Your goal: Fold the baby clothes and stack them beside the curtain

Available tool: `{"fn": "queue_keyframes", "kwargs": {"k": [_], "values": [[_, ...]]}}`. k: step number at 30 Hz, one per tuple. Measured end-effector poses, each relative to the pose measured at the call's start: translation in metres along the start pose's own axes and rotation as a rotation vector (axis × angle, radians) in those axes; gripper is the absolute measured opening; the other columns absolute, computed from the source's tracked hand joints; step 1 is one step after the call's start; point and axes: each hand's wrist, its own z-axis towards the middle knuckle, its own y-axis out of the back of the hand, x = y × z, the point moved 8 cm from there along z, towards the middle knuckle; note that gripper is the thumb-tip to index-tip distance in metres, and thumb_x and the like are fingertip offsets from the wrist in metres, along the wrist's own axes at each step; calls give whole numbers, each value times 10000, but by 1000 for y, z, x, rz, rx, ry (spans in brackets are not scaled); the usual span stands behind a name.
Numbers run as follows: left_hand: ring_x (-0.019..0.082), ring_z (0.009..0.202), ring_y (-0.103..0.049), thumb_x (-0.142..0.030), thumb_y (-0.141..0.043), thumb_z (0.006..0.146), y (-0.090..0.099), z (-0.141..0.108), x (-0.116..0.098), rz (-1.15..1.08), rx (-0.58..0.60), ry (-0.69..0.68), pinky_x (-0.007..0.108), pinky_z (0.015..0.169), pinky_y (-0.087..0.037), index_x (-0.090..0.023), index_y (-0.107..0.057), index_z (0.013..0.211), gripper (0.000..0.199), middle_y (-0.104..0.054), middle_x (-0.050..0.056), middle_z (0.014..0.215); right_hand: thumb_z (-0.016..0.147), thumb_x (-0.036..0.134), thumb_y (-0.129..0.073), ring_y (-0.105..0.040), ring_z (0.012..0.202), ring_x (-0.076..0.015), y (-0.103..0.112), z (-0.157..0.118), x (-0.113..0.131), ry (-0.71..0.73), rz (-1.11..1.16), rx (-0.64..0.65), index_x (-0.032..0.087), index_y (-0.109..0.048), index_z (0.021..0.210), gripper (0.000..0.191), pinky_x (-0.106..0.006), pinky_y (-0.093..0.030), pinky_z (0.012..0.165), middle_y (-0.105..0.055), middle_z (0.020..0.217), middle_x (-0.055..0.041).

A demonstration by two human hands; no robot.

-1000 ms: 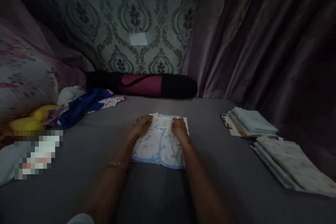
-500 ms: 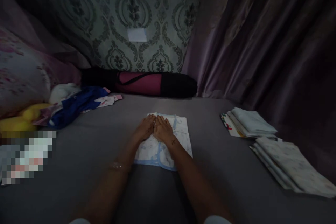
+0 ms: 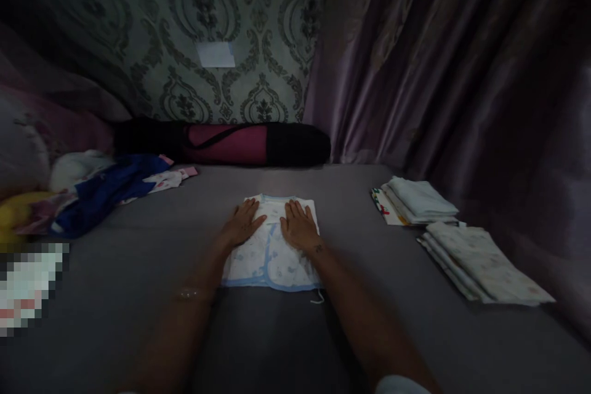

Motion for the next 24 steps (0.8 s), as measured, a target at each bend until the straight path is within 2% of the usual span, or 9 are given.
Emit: {"fn": "queue_keyframes", "kwargs": {"k": [4, 8, 10, 14, 17, 20, 22, 24], "values": [[309, 1445, -150, -509, -325, 937, 10, -1, -10, 54, -29, -22, 541, 1145, -75, -126, -345, 1442, 634, -242, 176, 1543, 980, 407, -167, -126, 1450, -223, 1, 2, -6, -13, 40, 44, 75, -247, 1491, 615, -447, -67, 1160, -211, 1562, -120], [277, 1444, -176, -468, -238, 969, 27, -3, -42, 159, -162, -156, 486, 1165, -58, -129, -359, 1441, 594, -258, 159, 1544, 984, 432, -139, -137, 1448, -229, 18, 5, -18, -7, 20, -72, 109, -249, 1494, 614, -468, -49, 1158, -191, 1569, -116], [269, 1445, -172, -468, -209, 974, 22, -4, -50, 198, -141, -176, 464, 1171, -71, -115, -353, 1446, 606, -268, 155, 1541, 982, 422, -156, -156, 1442, -240, 18, 4, -26, -30, -7, -103, 83, -257, 1488, 617, -459, -72, 1158, -210, 1563, -128], [276, 1444, -170, -534, -176, 964, 0, -3, -40, 254, -5, -84, 466, 1168, -124, -120, -311, 1469, 667, -254, 154, 1545, 977, 427, -163, -185, 1433, -261, 0, 4, -41, -75, -28, -38, 13, -285, 1465, 651, -413, -160, 1149, -253, 1543, -164], [266, 1446, -161, -556, -149, 958, -4, -4, -37, 267, 14, -68, 463, 1169, -121, -136, -289, 1480, 684, -237, 145, 1552, 976, 432, -162, -179, 1435, -268, -5, 6, -44, -92, -39, -1, 15, -281, 1468, 656, -408, -168, 1149, -244, 1548, -157], [263, 1449, -143, -553, -164, 957, 1, -3, -39, 205, 56, -66, 471, 1168, -105, -126, -295, 1475, 683, -232, 152, 1550, 975, 425, -171, -203, 1428, -272, 0, 8, -38, -101, -43, 20, 32, -293, 1466, 641, -448, -161, 1148, -264, 1541, -156], [250, 1449, -149, -532, -161, 962, 10, -2, -38, 112, 73, -50, 466, 1166, -117, -121, -300, 1469, 667, -236, 151, 1548, 979, 416, -165, -203, 1429, -265, 11, 9, -23, -54, -57, -57, 75, -286, 1477, 616, -478, -131, 1149, -261, 1545, -141], [230, 1446, -168, -496, -163, 970, 27, 0, -34, 3, 27, -26, 446, 1164, -146, -123, -296, 1467, 635, -248, 143, 1546, 984, 409, -155, -174, 1438, -247, 17, 9, -6, 28, -68, -128, 124, -267, 1491, 592, -474, -102, 1155, -238, 1558, -114]]}}
